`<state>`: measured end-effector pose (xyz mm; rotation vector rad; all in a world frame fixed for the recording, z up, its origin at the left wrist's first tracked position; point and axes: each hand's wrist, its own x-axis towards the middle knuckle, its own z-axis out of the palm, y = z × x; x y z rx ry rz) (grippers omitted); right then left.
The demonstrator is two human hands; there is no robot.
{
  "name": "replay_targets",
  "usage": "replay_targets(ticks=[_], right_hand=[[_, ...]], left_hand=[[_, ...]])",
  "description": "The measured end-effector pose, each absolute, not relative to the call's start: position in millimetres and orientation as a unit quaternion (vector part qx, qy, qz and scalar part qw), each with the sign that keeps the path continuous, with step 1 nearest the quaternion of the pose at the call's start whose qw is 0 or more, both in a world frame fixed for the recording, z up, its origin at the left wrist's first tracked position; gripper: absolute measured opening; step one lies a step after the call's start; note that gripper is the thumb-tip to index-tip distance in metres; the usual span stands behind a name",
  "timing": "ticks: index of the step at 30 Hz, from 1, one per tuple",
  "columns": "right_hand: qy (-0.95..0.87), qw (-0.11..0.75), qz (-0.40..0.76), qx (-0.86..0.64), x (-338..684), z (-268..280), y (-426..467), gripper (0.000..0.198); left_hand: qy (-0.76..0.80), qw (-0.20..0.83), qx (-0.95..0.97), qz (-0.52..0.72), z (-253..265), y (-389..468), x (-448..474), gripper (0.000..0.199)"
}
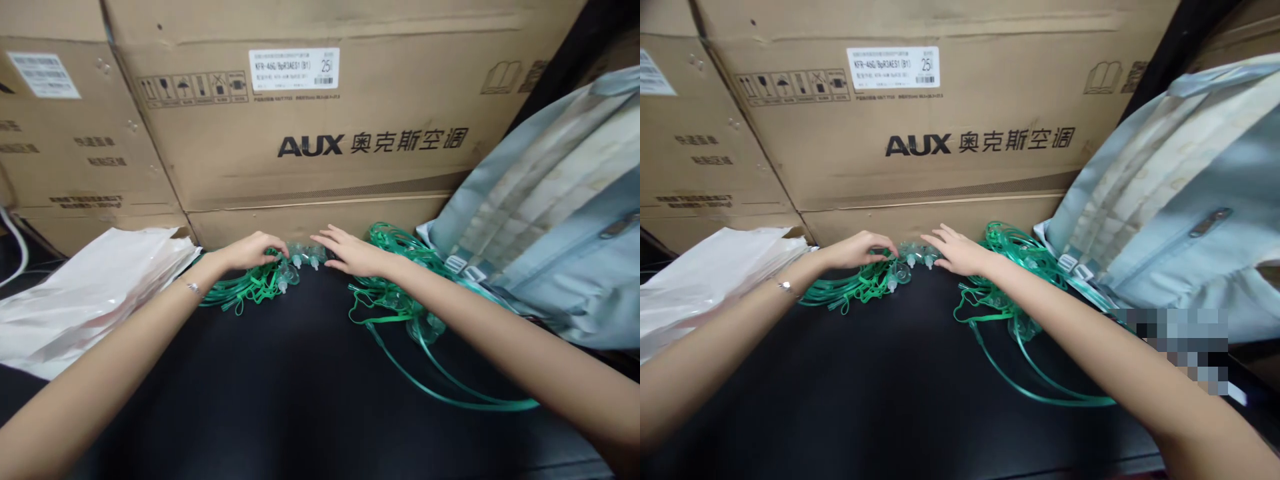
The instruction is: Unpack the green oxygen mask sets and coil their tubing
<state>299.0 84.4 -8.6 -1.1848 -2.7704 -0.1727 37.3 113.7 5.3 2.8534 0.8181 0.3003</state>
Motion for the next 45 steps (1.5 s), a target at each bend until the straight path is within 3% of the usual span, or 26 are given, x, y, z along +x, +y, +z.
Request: replay_targets(ticks=[5,9,12,16,22,25,30,32,34,37,41,45], right_hand=[[-0.909,0.029,-0.031,-0.414,347,12,27,0.032],[-0.890,-0.035,-0.037,-0.453,369,3,-8,0.050],[-0.873,-0.004,-0.081,-0.481,375,-7,-29,0.057],[-0.859,0.032,-0.083,-0.504,387,-19,-55,0.057],[-0.821,0.111,-0.140,-0.542,393,-37,-85,0.059],[-0.764,0.148,-0.163,-0.606,382,-50,-100,0.054],[-0.689,0.161,-0.233,-0.667,368,-66,-118,0.047],[-0.682,0.139,-0.206,-0.688,367,-63,-121,0.035],[-0.710,0.096,-0.130,-0.685,366,-57,-123,0.023],[-0.751,0.076,-0.044,-0.655,359,-49,-127,0.030],[-0.761,0.139,-0.054,-0.631,344,-55,-134,0.030],[-0.815,0.187,-0.096,-0.539,330,-70,-140,0.022]], left_hand=[[0.288,0.051,0.932,0.212,14,68,60,0.015],[0.219,0.093,0.955,0.179,-10,30,120,0.015],[0.175,0.049,0.976,0.118,-36,15,160,0.026],[0.164,0.000,0.985,0.061,-48,6,169,0.018],[0.161,0.010,0.973,0.167,-36,-4,110,0.019],[0.214,0.123,0.942,0.228,-33,-7,94,0.015],[0.257,0.528,0.746,0.313,-31,-18,121,0.015],[0.235,0.637,0.647,0.346,-29,-23,143,0.015],[0.228,0.677,0.599,0.363,-26,-26,164,0.013],[0.299,0.659,0.615,0.313,-24,-27,189,0.007],[0.370,0.627,0.666,0.162,-28,-29,207,0.015],[0.388,0.452,0.799,0.085,-37,-35,209,0.019]])
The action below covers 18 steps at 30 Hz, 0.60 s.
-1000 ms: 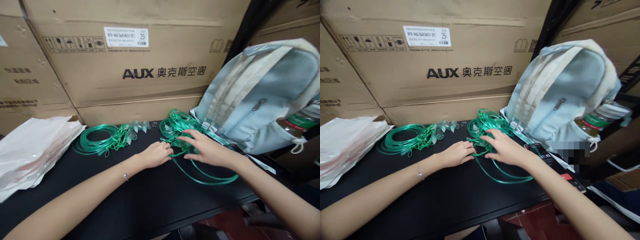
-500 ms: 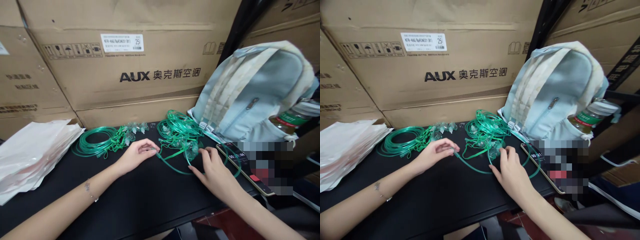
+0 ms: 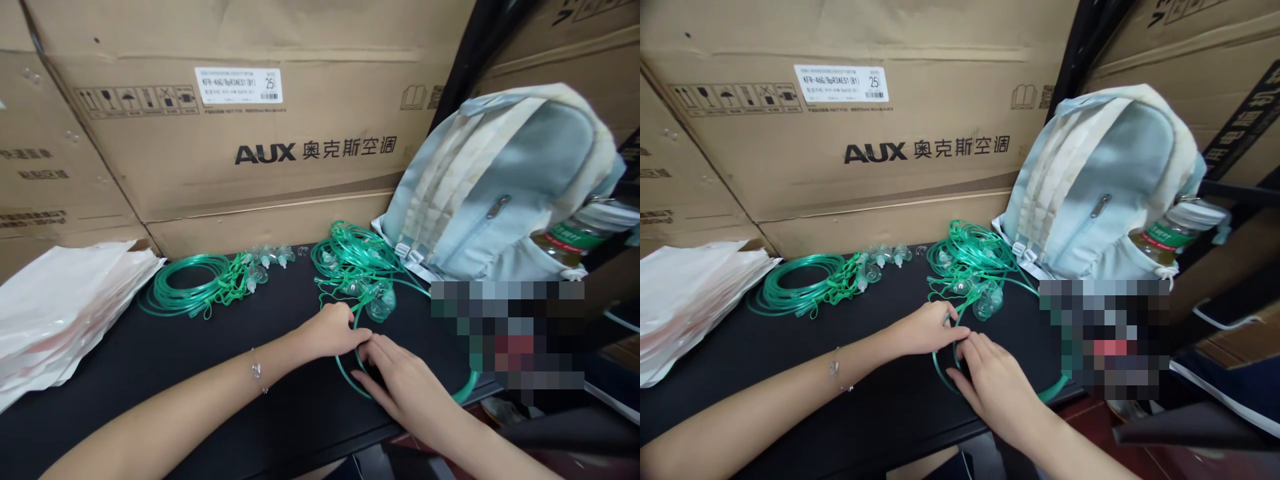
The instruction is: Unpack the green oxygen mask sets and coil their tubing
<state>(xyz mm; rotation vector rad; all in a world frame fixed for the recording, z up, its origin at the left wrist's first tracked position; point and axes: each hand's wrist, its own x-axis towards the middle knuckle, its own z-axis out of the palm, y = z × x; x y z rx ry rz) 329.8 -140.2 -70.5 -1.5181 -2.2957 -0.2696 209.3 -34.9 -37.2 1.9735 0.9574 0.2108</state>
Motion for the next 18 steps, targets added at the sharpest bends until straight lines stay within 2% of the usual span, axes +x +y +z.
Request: replay_targets(ticks=[3,7,10,14,18], right_hand=[[-0.836,0.213,-0.120,-0.491,326,-78,-144,0.020],[-0.862,0.216,-0.163,-0.430,326,-76,-150,0.025],[-0.906,0.170,-0.133,-0.365,321,-67,-153,0.031],[-0.949,0.091,-0.082,-0.291,307,-51,-150,0.035],[-0.972,0.036,-0.014,-0.234,292,-33,-137,0.030]], left_hand=[[0.348,0.430,0.827,0.099,-38,-39,201,0.008],[0.271,0.449,0.832,0.181,-28,-54,172,0.010],[0.283,0.430,0.828,0.222,-22,-73,139,0.012],[0.376,0.420,0.795,0.223,-27,-85,90,0.018],[0.450,0.446,0.762,0.132,-35,-78,47,0.020]])
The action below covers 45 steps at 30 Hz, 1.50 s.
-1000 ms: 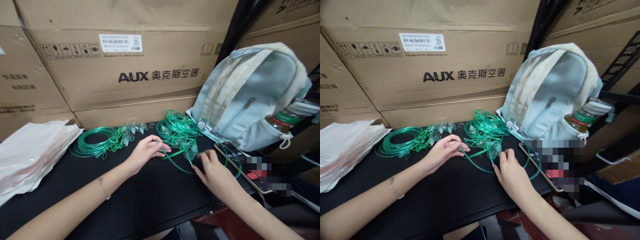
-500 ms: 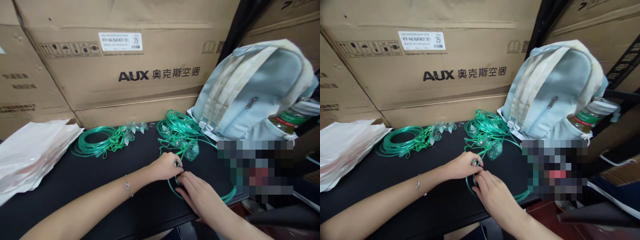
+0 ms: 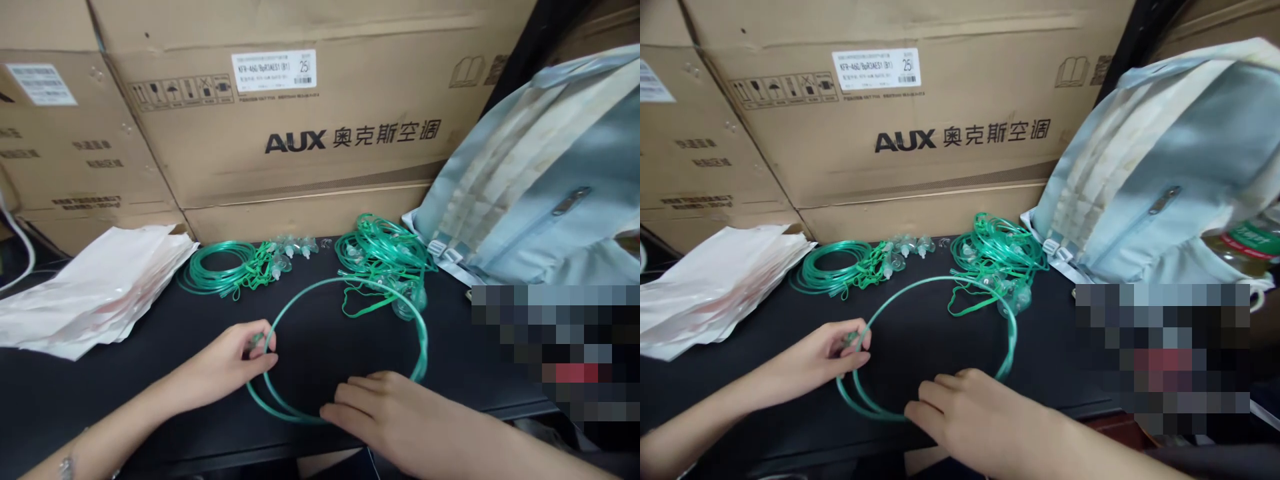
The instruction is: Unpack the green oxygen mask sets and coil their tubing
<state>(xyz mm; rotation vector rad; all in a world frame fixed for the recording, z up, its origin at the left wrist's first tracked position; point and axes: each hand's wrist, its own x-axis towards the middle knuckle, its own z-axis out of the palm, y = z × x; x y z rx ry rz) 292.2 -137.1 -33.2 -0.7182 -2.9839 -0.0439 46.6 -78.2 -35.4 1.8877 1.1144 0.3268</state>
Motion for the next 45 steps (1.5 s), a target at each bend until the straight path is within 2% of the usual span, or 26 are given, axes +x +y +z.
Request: replay_targets(ticks=[5,7,10,14,17,20,21,23,25,27,35,37,41,45], right_hand=[[-0.980,0.003,0.030,-0.194,283,-17,-119,0.018],[-0.984,0.013,0.017,-0.177,281,-16,-117,0.015],[-0.986,0.028,-0.007,-0.167,276,-19,-119,0.014],[-0.984,0.051,-0.030,-0.168,265,-23,-114,0.023],[-0.970,0.127,-0.022,-0.205,277,-20,-93,0.031],[-0.908,0.214,-0.081,-0.352,319,-14,-67,0.039],[-0.882,0.207,-0.116,-0.408,337,-13,-60,0.040],[-0.863,0.136,-0.151,-0.463,372,-13,-51,0.042],[-0.870,0.078,-0.147,-0.465,399,-15,-48,0.043],[-0.881,0.055,-0.132,-0.451,414,-18,-49,0.038],[-0.897,0.043,-0.118,-0.424,407,-11,-60,0.026],[-0.901,0.049,-0.137,-0.409,400,-11,-64,0.025],[-0.909,0.073,-0.161,-0.377,392,-20,-70,0.036],[-0.914,0.074,-0.190,-0.350,388,-31,-71,0.025]], left_hand=[[0.500,0.393,0.768,0.076,-31,-66,17,0.046],[0.500,0.368,0.781,0.072,-26,-62,13,0.049],[0.494,0.368,0.783,0.084,-20,-59,15,0.040],[0.464,0.390,0.789,0.101,-21,-59,30,0.036],[0.432,0.349,0.830,0.044,-27,-58,36,0.026],[0.455,0.294,0.840,0.030,-32,-53,27,0.024],[0.470,0.283,0.836,0.030,-34,-51,22,0.025],[0.491,0.272,0.827,0.031,-35,-46,10,0.026],[0.503,0.271,0.820,0.033,-35,-43,2,0.028],[0.511,0.268,0.816,0.034,-33,-41,-1,0.030],[0.484,0.235,0.843,0.003,-28,-42,8,0.031],[0.472,0.197,0.859,-0.013,-27,-43,10,0.033],[0.474,0.090,0.875,-0.030,-24,-49,20,0.039],[0.456,0.013,0.889,0.024,-13,-53,41,0.045]])
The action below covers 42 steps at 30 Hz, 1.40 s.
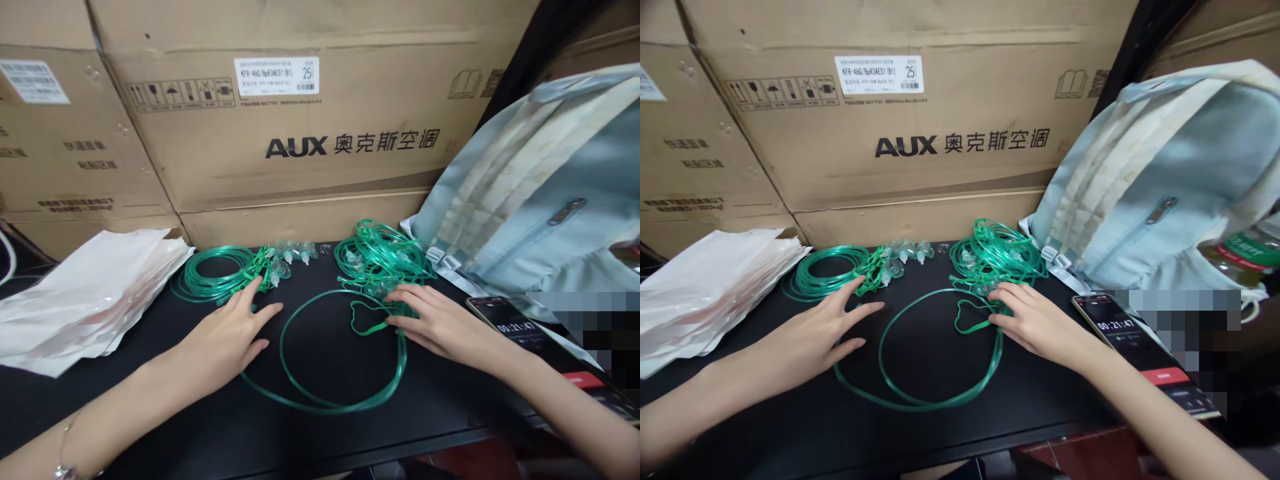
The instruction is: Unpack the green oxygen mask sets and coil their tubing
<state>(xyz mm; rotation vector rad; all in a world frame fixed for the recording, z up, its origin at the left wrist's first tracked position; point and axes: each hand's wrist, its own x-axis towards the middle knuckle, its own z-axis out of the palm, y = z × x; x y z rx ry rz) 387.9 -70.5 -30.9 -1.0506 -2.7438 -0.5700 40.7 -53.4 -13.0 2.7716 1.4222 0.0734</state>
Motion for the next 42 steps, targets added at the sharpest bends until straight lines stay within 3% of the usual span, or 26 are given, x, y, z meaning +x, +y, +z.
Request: replay_targets(ticks=[4,8,12,15,17,22,26,31,33,37,42], right_hand=[[-0.907,0.095,-0.218,-0.348,380,-31,-73,0.029],[-0.886,0.096,-0.285,-0.354,366,-23,-80,0.030],[-0.857,0.117,-0.347,-0.363,358,-21,-78,0.030],[-0.789,0.148,-0.341,-0.489,373,-18,-60,0.028],[-0.714,0.141,-0.327,-0.603,394,-11,-42,0.029],[-0.591,0.135,-0.179,-0.775,443,14,1,0.058],[-0.619,0.152,-0.099,-0.764,439,19,10,0.058],[-0.786,0.037,0.012,-0.617,421,3,-6,0.035],[-0.809,0.007,0.005,-0.587,423,-6,-12,0.028],[-0.735,-0.022,-0.090,-0.672,435,-25,-16,0.034],[-0.720,-0.042,-0.085,-0.688,442,-31,-13,0.038]], left_hand=[[0.389,0.115,0.912,0.056,-1,-58,74,0.039],[0.320,0.286,0.893,0.134,-4,-63,125,0.050],[0.275,0.484,0.820,0.132,-14,-69,160,0.028],[0.184,0.588,0.784,0.077,-12,-79,153,0.026],[0.130,0.593,0.795,0.024,-9,-87,136,0.024],[0.062,0.469,0.878,-0.071,-7,-95,100,0.023],[0.148,0.501,0.851,-0.055,-11,-94,96,0.026],[0.147,0.529,0.835,-0.043,-23,-90,99,0.026],[0.132,0.502,0.854,-0.042,-25,-90,99,0.026],[0.138,0.449,0.882,-0.027,-23,-90,101,0.034],[0.157,0.403,0.902,0.004,-16,-90,104,0.032]])
